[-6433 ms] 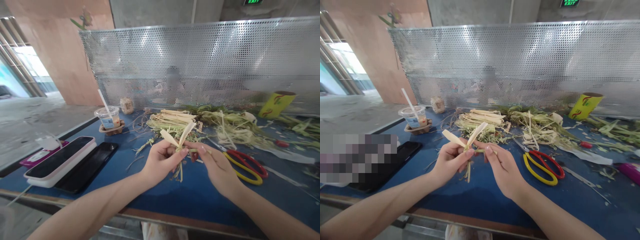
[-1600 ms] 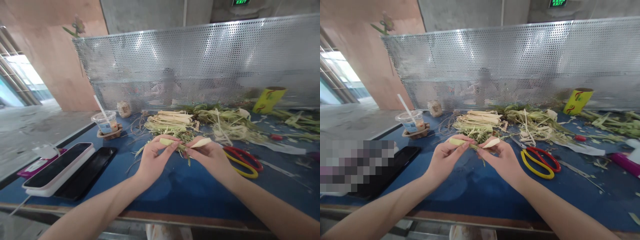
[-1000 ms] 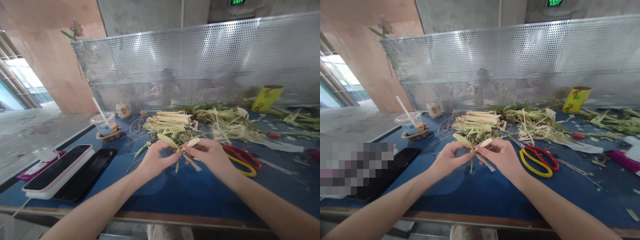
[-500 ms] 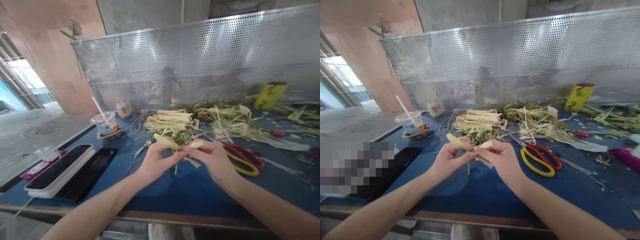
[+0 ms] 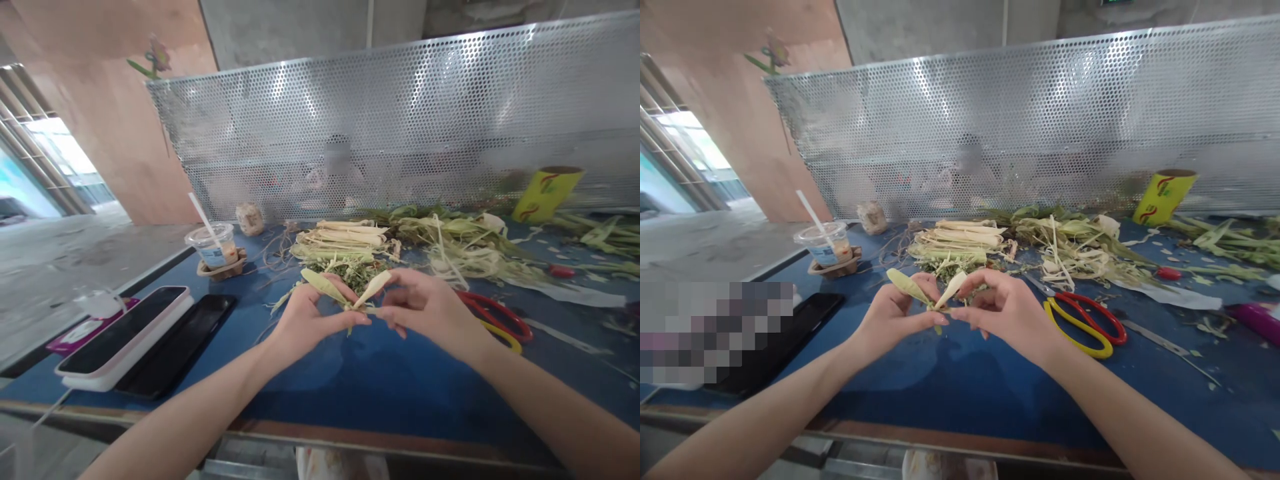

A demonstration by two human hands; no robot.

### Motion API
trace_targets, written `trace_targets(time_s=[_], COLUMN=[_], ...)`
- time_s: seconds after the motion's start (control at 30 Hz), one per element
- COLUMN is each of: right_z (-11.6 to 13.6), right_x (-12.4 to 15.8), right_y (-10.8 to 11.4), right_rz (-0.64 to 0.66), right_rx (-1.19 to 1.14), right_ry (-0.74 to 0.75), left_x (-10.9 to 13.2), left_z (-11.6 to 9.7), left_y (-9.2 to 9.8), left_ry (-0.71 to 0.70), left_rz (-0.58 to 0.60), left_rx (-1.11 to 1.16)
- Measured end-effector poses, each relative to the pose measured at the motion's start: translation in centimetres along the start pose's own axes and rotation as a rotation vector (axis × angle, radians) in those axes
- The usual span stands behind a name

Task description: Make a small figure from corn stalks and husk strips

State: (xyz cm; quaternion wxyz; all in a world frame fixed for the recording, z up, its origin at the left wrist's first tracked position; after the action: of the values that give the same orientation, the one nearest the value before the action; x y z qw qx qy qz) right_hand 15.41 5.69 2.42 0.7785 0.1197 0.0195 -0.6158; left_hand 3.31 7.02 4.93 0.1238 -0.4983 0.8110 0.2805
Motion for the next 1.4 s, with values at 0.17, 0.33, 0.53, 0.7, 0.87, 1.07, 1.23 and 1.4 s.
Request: trace_targets(time_s=[0.17, 0.33, 0.53, 0.7, 0.87, 1.07, 1.23, 1.4], right_z=[-0.3, 0.8, 0.9, 1.4, 2.4, 1.8, 0.7, -0.2], right_x=[0.1, 0.5, 0.3, 0.0, 0.4, 0.4, 0.1, -0.5], right_y=[-0.3, -0.5, -0.6, 0.2, 1.6, 0.2, -0.9, -0.4], right_rz=[0.14, 0.202, 0.153, 0.027, -0.189, -0.109, 0.036, -0.044], right_rx=[0.25, 0.313, 0.292, 0.327, 0.447, 0.518, 0.344, 0.34], right_ry=[-0.032, -0.01, 0.021, 0.093, 0.192, 0.221, 0.127, 0.106], left_x=[0.2, 0.4, 0.4, 0.0, -0.2, -0.4, -0.3, -0.2], left_z=[-0.2, 0.2, 2.1, 2.9, 2.1, 1.4, 1.4, 0.9], left_y=[0.0, 0.2, 0.1, -0.3, 1.8, 0.3, -0.3, -0.9], left_ry=[-0.009, 0.029, 0.201, 0.297, 0.205, 0.137, 0.131, 0.11], left_rz=[0.016, -0.035, -0.067, 0.039, -0.131, -0.027, 0.014, 0.072], left_rx=[-0.031, 0.117, 0.3, 0.183, -0.182, -0.204, -0.24, -0.291])
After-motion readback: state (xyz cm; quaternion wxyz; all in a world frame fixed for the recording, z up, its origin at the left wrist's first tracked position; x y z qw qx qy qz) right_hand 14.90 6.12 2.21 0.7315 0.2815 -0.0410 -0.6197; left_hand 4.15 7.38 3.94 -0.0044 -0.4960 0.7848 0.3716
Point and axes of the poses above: each hand's wrist, its own x-axis away from the middle knuckle, its own y-axis out of the back of the hand, z = x × y, the point moved 9 cm from there along -x, towards the middle knuckle, and after that the axes turned 1 degree about z, right-handed, at the moved point
